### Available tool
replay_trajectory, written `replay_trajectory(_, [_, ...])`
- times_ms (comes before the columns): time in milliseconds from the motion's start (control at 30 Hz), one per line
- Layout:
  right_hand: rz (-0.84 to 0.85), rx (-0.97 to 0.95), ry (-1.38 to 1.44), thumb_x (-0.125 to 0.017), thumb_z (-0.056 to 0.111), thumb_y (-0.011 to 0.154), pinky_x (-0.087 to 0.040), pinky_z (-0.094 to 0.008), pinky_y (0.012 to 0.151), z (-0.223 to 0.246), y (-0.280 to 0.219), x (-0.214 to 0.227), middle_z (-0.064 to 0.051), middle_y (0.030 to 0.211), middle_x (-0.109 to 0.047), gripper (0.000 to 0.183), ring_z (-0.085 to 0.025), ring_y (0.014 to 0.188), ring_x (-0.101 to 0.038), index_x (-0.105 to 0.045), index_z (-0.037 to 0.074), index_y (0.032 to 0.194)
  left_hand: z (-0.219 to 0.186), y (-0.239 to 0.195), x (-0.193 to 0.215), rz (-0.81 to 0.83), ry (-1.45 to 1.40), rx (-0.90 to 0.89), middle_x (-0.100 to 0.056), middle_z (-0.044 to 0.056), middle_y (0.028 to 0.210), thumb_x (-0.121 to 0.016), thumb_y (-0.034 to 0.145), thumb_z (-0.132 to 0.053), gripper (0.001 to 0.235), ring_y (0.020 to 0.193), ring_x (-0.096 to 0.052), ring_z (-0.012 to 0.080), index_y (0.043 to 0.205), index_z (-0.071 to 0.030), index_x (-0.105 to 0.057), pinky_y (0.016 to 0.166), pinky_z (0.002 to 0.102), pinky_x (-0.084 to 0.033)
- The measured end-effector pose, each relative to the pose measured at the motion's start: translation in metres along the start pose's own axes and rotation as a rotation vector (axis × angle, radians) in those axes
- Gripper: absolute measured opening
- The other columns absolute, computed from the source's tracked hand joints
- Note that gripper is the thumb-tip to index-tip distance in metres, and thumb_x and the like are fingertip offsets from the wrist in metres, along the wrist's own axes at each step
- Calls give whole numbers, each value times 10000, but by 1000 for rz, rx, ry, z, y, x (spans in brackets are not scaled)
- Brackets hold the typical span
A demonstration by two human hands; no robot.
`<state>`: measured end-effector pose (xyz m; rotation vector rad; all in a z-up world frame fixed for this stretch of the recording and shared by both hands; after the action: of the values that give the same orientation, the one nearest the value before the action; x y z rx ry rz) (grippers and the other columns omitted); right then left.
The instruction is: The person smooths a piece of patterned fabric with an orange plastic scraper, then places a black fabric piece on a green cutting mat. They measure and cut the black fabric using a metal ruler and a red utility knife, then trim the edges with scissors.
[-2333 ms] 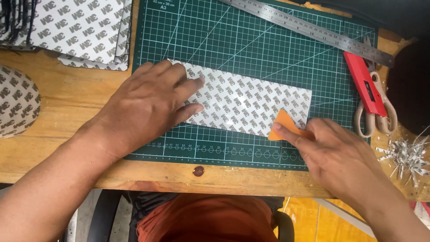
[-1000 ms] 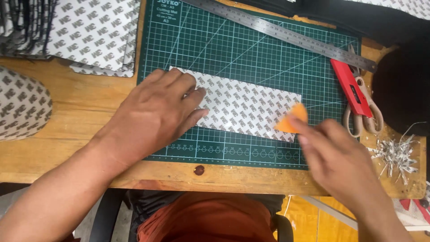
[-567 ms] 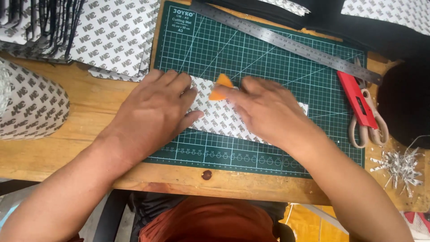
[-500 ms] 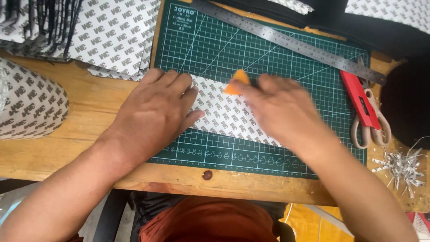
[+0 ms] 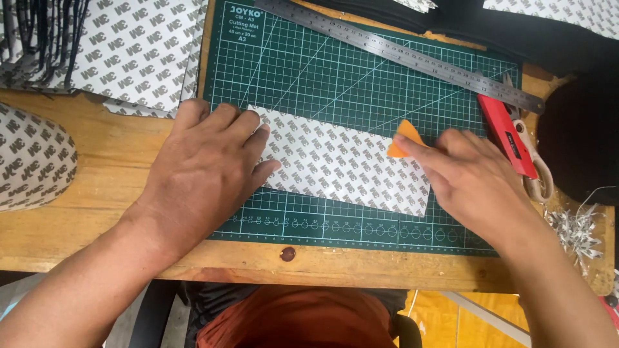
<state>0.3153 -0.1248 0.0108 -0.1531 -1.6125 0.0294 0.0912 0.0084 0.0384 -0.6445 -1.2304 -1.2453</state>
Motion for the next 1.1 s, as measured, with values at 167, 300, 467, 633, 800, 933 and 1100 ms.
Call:
replay_trajectory(167, [14, -32, 22, -568, 129, 1016, -531, -437, 738, -21, -26, -8, -9, 820, -525, 672, -217, 741, -517, -417, 457, 1583, -1, 1, 1, 13, 28, 6, -603, -35, 926, -538, 1078, -572, 425, 907, -570, 194, 1004, -197, -723, 891, 372, -430])
replay_trajectory(300, [-24, -147, 70, -590, 114, 1015, -600, -463, 630, -45, -51, -21, 1, 990, -558, 679, -219, 863, -540, -437, 490, 1559, 0, 0, -4, 96, 22, 9, -607, -32, 898, -489, 1094, -588, 472, 910, -558, 201, 980, -192, -719, 915, 396, -427])
replay_trajectory(467, [-108, -235, 41, -518, 151, 1073, -536, -568, 776, -53, -63, -16, -127, 1018, -566, 519, -372, 841, -579, -548, 336, 1557, -2, -1, 16, -12, 60, -1, -593, -6, 871, -522, 1111, -514, 440, 915, -539, 201, 947, -150, -709, 989, 434, -474])
replay_trajectory(633, [69, -516, 282, -454, 281, 1066, -636, -415, 590, -3, -43, 20, -87, 986, -492, 535, -233, 733, -549, -497, 357, 1593, -33, -7, 30, 72, -140, -176, -619, 36, 864, -673, 867, 95, 273, 859, -607, 200, 978, -155, -686, 864, 427, -556])
replay_trajectory(800, [-19, 50, 138, -615, 17, 960, -539, -291, 394, 98, 12, 32, -70, 848, -535, 709, -193, 588, -508, -410, 273, 1588, -74, -16, 12, 171, -294, -426, -627, 119, 1161, -398, 1084, -505, 555, 1052, -573, 278, 1402, -83, -568, 926, 443, -486])
replay_trajectory(933, [-131, 202, -27, -577, 152, 999, -584, -488, 724, 123, 39, 31, -149, 986, -671, 480, -338, 867, -686, -556, 142, 1478, -77, -16, 19, 45, -178, -428, -639, 56, 1012, -433, 1079, -603, 562, 946, -562, 252, 1165, -99, -666, 783, 383, -488])
replay_trajectory(1100, [-31, 269, -21, -565, 200, 983, -502, -467, 850, 130, 67, 16, -101, 1054, -667, 609, -293, 944, -655, -463, 226, 1583, -79, -19, 17, 73, -158, -436, -665, 39, 1070, -458, 1043, -684, 584, 1072, -577, 296, 1034, -174, -743, 799, 396, -497])
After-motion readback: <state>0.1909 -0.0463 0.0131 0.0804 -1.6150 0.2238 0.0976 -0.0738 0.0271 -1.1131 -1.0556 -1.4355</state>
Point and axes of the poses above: each hand's wrist, its own y-axis towards the middle knuckle, its own x-axis out of the back of the hand, z = x × y, the point moved 10 cm from there along y, towards the middle knuckle
